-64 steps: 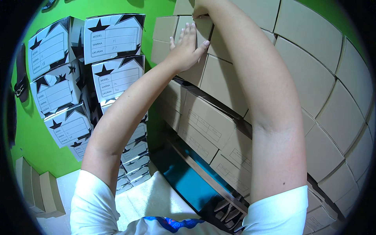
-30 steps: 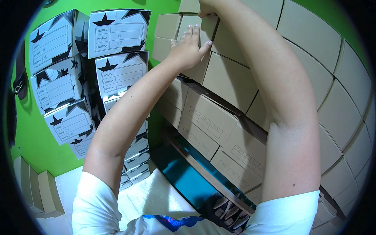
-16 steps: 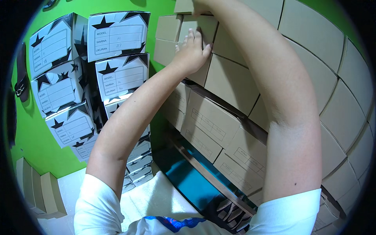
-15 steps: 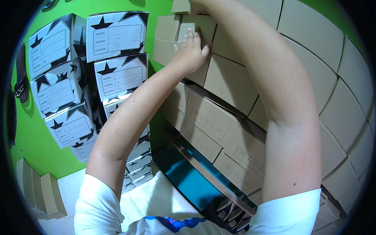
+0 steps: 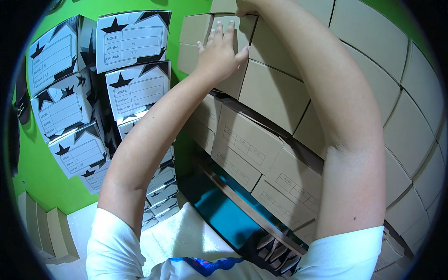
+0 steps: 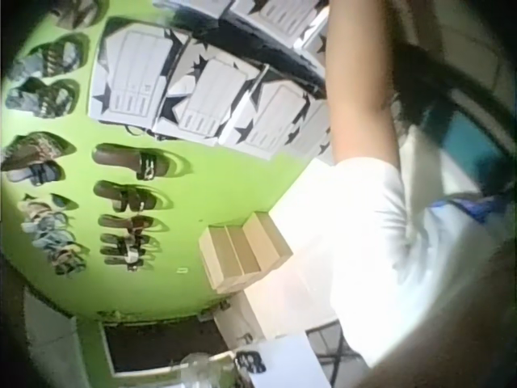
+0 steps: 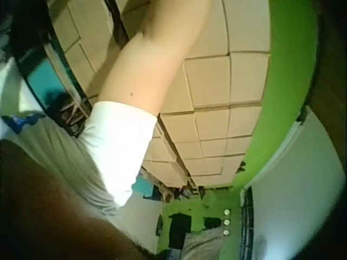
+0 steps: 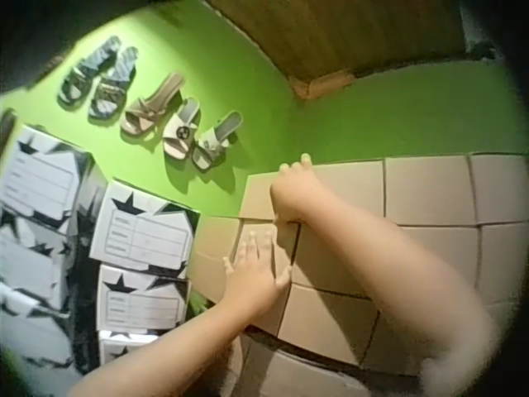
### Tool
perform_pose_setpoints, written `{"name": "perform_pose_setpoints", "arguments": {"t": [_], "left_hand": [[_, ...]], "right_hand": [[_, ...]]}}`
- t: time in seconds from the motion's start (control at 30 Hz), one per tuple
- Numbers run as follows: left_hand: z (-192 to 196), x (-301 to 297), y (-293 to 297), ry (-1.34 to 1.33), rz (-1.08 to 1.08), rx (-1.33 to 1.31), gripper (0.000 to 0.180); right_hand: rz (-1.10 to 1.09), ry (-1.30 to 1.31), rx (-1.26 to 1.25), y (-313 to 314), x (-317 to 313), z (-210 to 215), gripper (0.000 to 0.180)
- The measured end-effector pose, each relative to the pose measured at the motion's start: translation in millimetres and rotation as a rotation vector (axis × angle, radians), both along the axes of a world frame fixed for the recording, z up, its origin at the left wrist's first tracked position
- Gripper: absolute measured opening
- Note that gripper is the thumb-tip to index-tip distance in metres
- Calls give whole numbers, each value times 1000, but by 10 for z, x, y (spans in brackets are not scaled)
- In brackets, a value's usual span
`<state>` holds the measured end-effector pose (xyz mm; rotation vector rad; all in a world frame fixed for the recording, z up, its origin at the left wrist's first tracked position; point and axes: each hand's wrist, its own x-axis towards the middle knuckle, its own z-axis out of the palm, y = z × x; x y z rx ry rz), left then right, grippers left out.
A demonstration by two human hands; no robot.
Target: Packaging sandals into cardboard boxes and stacking them on a shelf.
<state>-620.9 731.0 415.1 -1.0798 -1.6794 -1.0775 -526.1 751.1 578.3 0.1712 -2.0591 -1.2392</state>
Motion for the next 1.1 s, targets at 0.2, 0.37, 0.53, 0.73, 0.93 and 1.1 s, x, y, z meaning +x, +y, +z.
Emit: {"name": "perform_pose_setpoints", "arguments": {"t": [0.2, 0.37, 0.53, 0.73, 0.93, 1.1], "left_hand": [[5, 10, -50, -55, -32, 2, 75], [16, 38, -129, -125, -44, -75, 75], [-145, 168, -346, -73, -46, -129, 74], [-742, 597, -924, 27, -168, -253, 68], [-1745, 1126, -1866, -266, -65, -502, 59], [-2118, 1441, -2656, -597, 68, -658, 54]], "right_hand": [[-604, 91, -92, -328, 38, 26, 33], [-558, 243, 20, -89, -43, -98, 37], [-35, 215, 59, -28, 34, -293, 38], [73, 396, -357, -465, 287, -769, 38], [491, 54, -982, -979, 588, -1789, 45], [933, -26, -913, -1149, 550, -2849, 23]]}}
